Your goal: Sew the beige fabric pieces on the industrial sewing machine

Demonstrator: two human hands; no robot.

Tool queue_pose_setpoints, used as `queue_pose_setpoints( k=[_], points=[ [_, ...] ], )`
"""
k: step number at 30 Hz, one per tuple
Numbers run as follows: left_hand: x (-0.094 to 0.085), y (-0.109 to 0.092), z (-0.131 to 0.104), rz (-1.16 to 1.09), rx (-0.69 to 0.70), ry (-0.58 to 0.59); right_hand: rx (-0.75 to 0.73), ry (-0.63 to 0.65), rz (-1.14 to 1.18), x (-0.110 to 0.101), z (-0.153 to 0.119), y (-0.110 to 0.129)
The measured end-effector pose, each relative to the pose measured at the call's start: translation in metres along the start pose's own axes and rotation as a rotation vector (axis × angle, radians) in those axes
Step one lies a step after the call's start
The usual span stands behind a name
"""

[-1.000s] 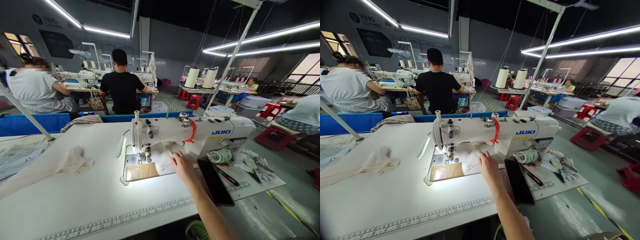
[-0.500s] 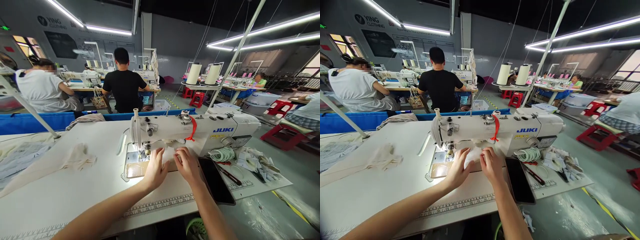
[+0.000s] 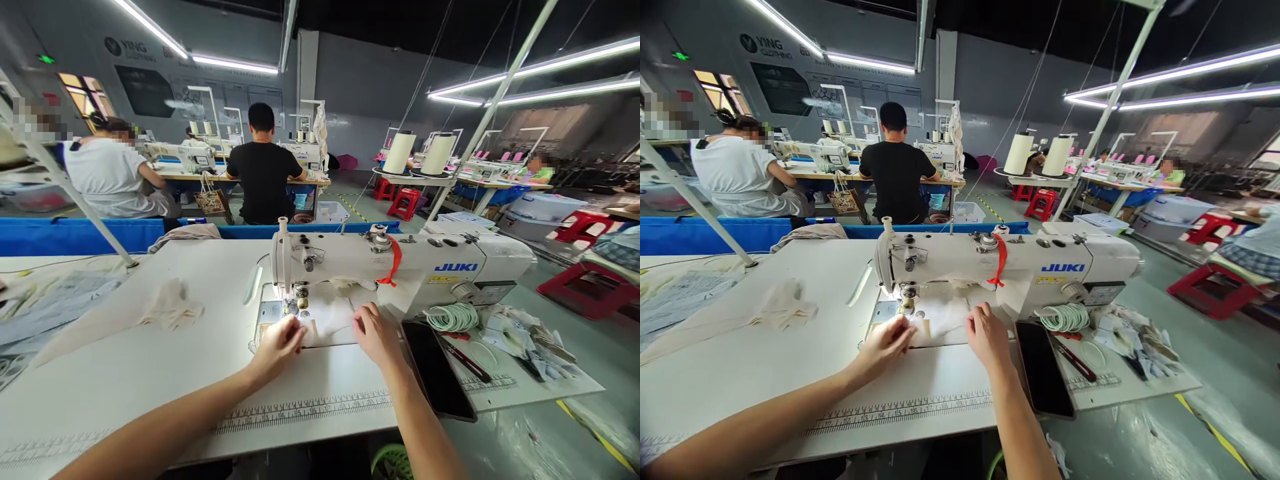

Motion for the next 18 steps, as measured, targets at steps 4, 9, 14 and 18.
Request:
queue_pose_setpoints(
  k=[4,9,14,18],
  points=[
    [-0.06,0.033,-0.022,0.404,-0.147,-0.12,-0.083,-0.121,0.003,-0.002,-0.002,-0.001],
    [-0.112,0.064,-0.034,0.658,-0.098,-0.233,-0.267,-0.324,0.032,0.0,0.003,-0.013],
    [-0.18,0.088,-0.032,0.705,0.111,-0.393,-0.312,-0.334,0.036,0.0,0.007,-0.014],
    [-0.235,0.117,-0.029,0.853,0.06,-0.373,-0.28,-0.321,0.021,-0.002,0.007,-0.009]
  ],
)
Point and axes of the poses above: each hand's wrist, its own z-axis towards the middle knuckle, its own x-axis out of the palm, y = z × x, the point moved 2 cm from there along z, towards the middle knuckle, and after that the axes turned 6 degrees about z, right-handed, at the moved point
